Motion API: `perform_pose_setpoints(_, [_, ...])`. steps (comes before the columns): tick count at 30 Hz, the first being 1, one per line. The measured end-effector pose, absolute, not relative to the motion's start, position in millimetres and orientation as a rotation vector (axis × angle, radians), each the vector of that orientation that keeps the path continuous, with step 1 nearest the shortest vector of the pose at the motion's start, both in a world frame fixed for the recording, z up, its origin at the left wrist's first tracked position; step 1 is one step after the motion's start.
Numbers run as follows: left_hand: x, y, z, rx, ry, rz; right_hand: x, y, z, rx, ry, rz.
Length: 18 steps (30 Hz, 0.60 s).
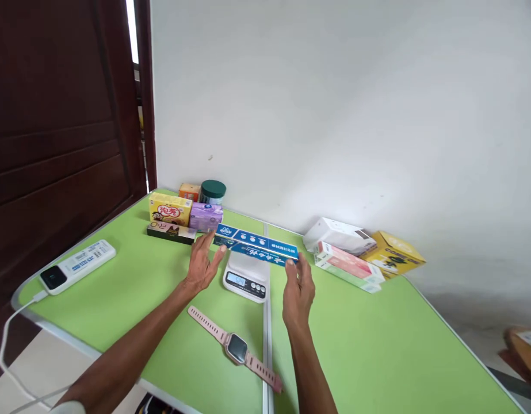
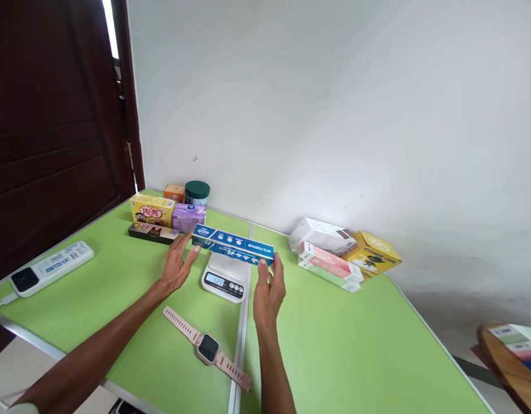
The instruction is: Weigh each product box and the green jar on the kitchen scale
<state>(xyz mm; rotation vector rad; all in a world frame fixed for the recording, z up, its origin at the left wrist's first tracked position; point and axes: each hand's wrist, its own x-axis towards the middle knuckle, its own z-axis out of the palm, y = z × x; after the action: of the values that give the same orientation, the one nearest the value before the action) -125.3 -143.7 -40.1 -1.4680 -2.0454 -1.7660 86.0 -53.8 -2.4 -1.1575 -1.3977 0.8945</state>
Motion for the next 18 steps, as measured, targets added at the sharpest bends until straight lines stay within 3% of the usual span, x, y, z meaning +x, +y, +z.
perform_pose_setpoints(9, [-116.0,-138.7,-62.6,-1.593,-2.206,-1.692,118.8,-51.4,-39.9,-1.236,-1.402,0.957])
perform_pose_setpoints(18, [-140.2,-134.9,-77.2,-1.300,-2.436,-2.105,132.4,-24.7,-78.5,-1.330,-1.317,0.944])
